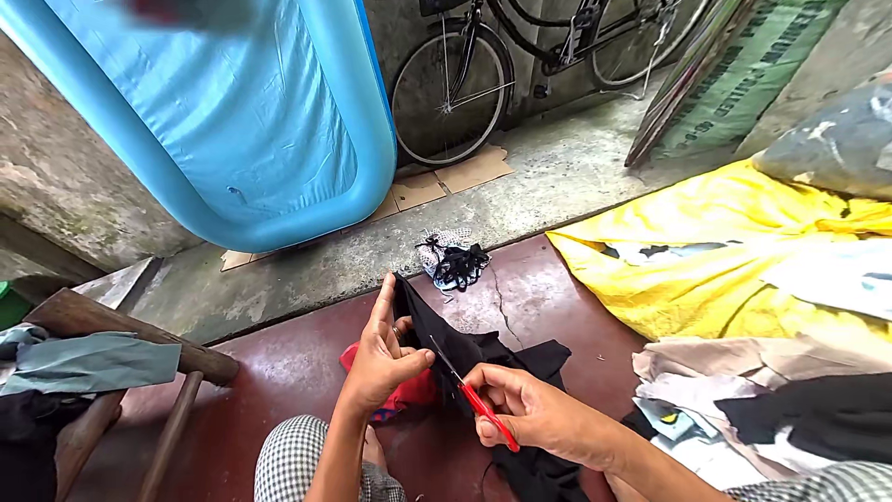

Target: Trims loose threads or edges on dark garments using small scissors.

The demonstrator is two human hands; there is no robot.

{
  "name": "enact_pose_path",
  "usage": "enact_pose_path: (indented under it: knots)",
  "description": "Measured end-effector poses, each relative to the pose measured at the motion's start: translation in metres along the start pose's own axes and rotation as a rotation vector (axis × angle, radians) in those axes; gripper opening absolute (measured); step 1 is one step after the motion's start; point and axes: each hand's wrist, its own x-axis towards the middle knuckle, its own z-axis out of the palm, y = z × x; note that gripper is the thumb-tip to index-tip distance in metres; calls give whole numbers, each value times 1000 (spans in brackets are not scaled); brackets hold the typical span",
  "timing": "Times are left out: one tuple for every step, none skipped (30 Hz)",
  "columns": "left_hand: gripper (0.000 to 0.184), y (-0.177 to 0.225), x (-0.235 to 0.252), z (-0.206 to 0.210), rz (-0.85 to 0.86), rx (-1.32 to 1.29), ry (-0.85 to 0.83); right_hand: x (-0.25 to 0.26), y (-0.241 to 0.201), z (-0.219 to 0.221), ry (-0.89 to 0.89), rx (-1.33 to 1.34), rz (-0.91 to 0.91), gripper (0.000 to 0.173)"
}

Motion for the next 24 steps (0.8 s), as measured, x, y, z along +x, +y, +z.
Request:
enact_pose_path:
  knots:
    - [122,-1,0,0,1,7,-9,-1,0,0,-1,-1,4,39]
    - [121,-1,-1,0,3,11,-16,-1,0,0,-2,-2,5,39]
    - [121,-1,-1,0,5,9,-24,-2,1,1,-3,-3,5,39]
    - [121,-1,-2,1,8,3,-32,-2,1,1,0,-2,2,39]
    - [121,-1,-2,1,11,-5,-39,-2,1,1,3,2,0,39]
    - [122,-1,-2,2,13,-7,-41,-1,2,1,6,6,-3,40]
    - [122,-1,-3,2,13,-9,-40,-1,3,2,6,10,-7,40]
    - [122,-1,-3,2,13,-12,-37,0,3,2,4,16,-9,40]
    - [123,-2,-2,2,13,-16,-36,0,3,3,5,23,-10,40]
    - [123,-2,-2,2,13,-17,-37,0,3,4,8,26,-10,41]
    - [123,-2,-2,1,14,-15,-38,1,3,5,10,24,-11,40]
    - [123,-3,-2,1,15,-16,-39,1,3,5,12,21,-14,40]
    - [124,-2,-2,1,13,-18,-41,2,4,6,19,18,-19,40]
    - [124,-2,-2,1,9,-18,-45,2,4,7,26,17,-20,40]
    - [124,-2,-2,0,3,-16,-46,2,5,7,32,21,-20,40]
    - [124,-2,-3,0,-1,-13,-49,2,5,8,35,27,-19,39]
    - [124,-2,-3,0,-1,-10,-52,2,6,8,37,35,-16,39]
    - [124,-2,-3,0,2,-6,-56,2,6,8,38,43,-13,38]
    - [124,-2,-3,-1,4,-3,-58,2,7,9,39,52,-5,38]
    - [124,-1,-3,-1,8,-3,-62,2,6,9,33,62,2,37]
    - [124,-1,-3,-1,9,-6,-67,2,6,10,24,69,7,36]
    - [124,-1,-4,-2,7,-8,-76,2,5,10,14,75,9,36]
    - [124,-1,-4,-2,5,-6,-90,2,5,10,6,75,10,37]
    - [125,-2,-4,-2,2,-4,-105,2,6,10,2,77,7,37]
